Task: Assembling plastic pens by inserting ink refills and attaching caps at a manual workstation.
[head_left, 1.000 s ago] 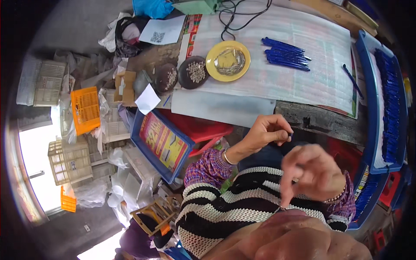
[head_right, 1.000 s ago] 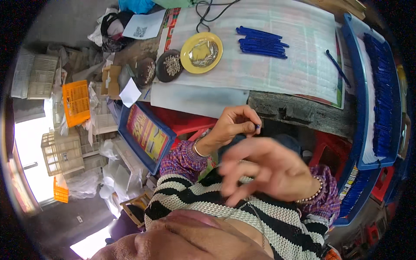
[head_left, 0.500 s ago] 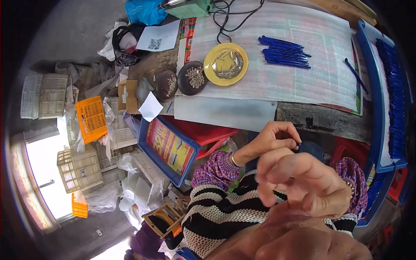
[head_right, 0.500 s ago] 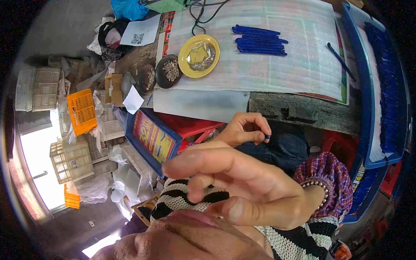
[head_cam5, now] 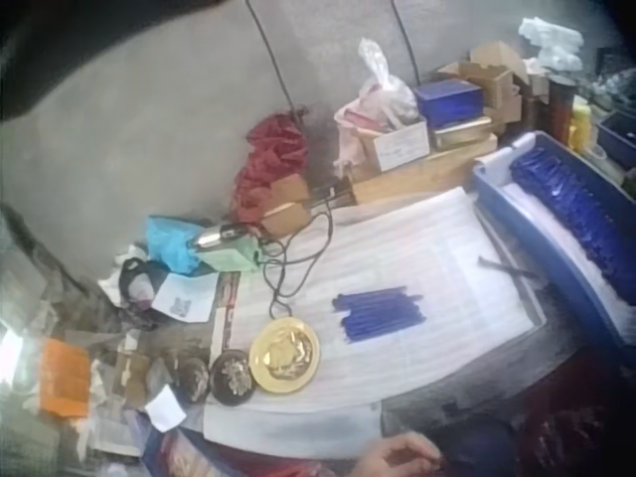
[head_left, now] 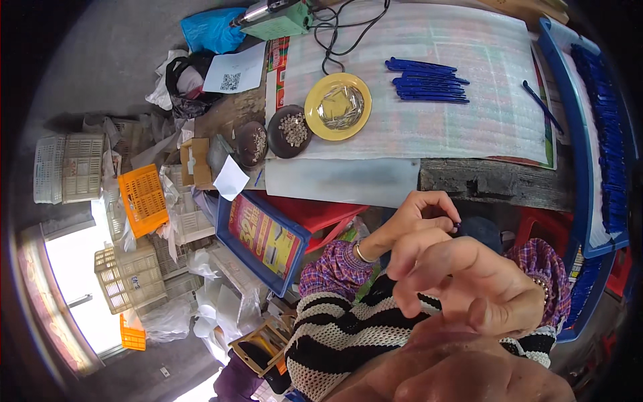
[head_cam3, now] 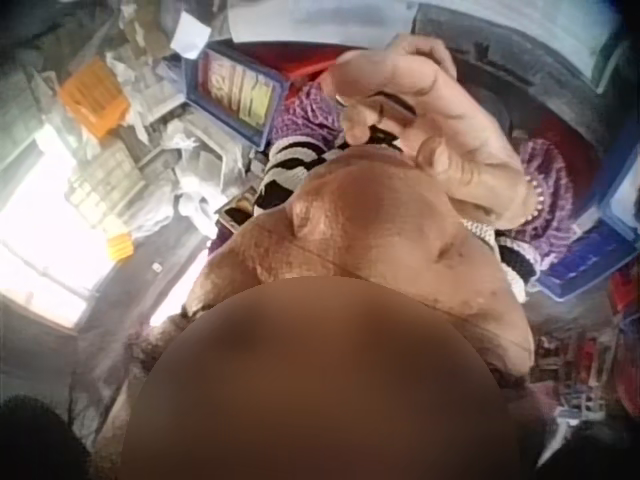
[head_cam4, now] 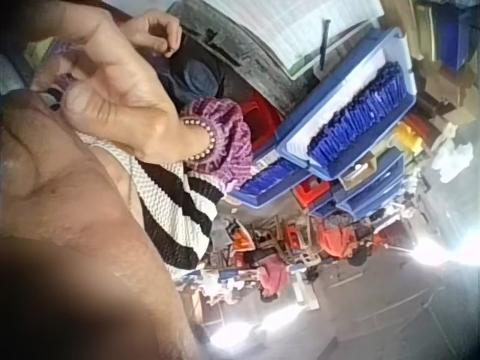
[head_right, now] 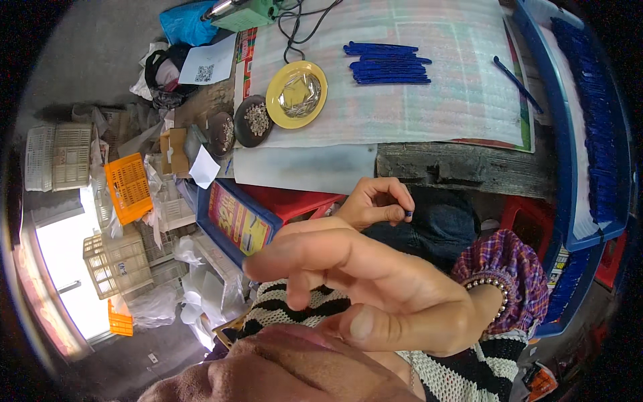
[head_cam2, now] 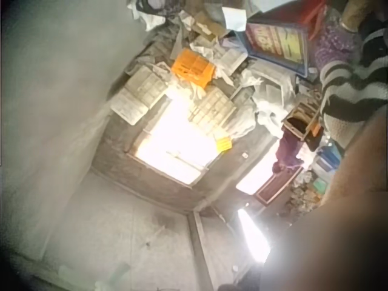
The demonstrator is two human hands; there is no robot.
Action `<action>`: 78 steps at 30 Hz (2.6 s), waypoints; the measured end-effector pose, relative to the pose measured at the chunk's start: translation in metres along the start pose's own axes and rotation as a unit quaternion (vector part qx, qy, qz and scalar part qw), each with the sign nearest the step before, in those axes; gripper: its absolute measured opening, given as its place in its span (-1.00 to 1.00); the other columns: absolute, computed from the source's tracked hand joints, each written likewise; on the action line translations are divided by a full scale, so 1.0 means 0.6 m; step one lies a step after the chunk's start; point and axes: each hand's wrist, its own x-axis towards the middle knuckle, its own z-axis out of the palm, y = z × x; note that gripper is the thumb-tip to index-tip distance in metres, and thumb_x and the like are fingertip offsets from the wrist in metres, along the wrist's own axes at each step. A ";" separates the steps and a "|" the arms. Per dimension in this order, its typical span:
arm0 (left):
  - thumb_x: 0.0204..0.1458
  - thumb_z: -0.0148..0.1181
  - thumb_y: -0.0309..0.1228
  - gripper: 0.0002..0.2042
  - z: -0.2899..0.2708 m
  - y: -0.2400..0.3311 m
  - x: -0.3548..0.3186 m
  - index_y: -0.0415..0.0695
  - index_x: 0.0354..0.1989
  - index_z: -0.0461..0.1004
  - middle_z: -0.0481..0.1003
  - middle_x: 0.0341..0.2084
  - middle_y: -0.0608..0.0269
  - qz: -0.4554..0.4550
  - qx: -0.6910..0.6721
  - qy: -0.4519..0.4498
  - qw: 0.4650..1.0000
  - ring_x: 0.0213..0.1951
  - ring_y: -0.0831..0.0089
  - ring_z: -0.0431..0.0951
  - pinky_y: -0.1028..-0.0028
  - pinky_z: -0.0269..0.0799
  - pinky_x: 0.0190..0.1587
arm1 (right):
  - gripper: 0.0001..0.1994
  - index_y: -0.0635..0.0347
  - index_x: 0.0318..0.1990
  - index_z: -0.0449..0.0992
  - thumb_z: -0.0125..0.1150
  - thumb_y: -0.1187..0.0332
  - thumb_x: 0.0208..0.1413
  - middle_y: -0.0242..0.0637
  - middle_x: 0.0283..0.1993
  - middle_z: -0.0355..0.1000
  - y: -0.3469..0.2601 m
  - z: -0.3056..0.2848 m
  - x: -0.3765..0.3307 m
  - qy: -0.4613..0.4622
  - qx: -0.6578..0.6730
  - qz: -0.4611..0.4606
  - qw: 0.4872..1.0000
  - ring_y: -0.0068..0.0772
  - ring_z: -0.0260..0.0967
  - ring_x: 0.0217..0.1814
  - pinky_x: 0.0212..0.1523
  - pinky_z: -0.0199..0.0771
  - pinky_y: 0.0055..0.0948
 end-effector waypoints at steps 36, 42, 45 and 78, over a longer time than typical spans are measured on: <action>-0.06 0.27 -0.49 -0.88 -0.011 -0.031 -0.001 -0.23 -0.36 0.50 0.51 -0.50 0.33 0.046 0.025 -0.001 0.999 -0.51 0.68 0.44 0.67 0.34 -0.45 | -0.78 0.02 -0.24 0.30 0.20 0.51 0.03 -0.22 0.01 -0.06 0.000 0.001 -0.029 0.104 -0.010 -0.012 0.994 -0.32 0.12 -0.18 -0.08 0.56 -0.21; -0.05 0.27 -0.49 -0.88 -0.009 -0.022 -0.002 -0.22 -0.35 0.50 0.52 -0.50 0.32 0.045 0.023 -0.012 0.999 -0.52 0.68 0.44 0.67 0.34 -0.48 | -0.76 -0.07 -0.23 0.37 0.30 0.38 -0.03 -0.26 -0.06 -0.02 -0.002 0.033 -0.039 0.188 -0.028 0.017 0.982 -0.34 0.06 -0.19 -0.11 0.48 -0.52; -0.05 0.27 -0.48 -0.88 -0.010 -0.023 -0.004 -0.22 -0.35 0.50 0.52 -0.50 0.31 0.044 0.027 -0.006 0.999 -0.52 0.68 0.44 0.67 0.34 -0.49 | -0.78 -0.02 -0.20 0.35 0.24 0.42 0.01 -0.29 -0.03 -0.05 -0.001 0.020 -0.046 0.131 -0.049 -0.041 0.989 -0.34 0.03 -0.21 -0.06 0.53 -0.38; -0.04 0.13 -0.67 -0.90 -0.048 0.094 -0.015 -0.30 -0.33 0.48 0.46 -0.40 0.34 0.152 0.272 0.223 0.924 -0.39 0.64 0.42 0.66 0.35 -0.36 | -0.87 0.27 -0.26 0.31 -0.07 0.38 0.23 -0.36 -0.35 0.20 -0.049 -0.285 -0.022 0.325 0.061 -0.139 0.933 -0.55 0.13 -0.36 -0.32 0.28 -0.59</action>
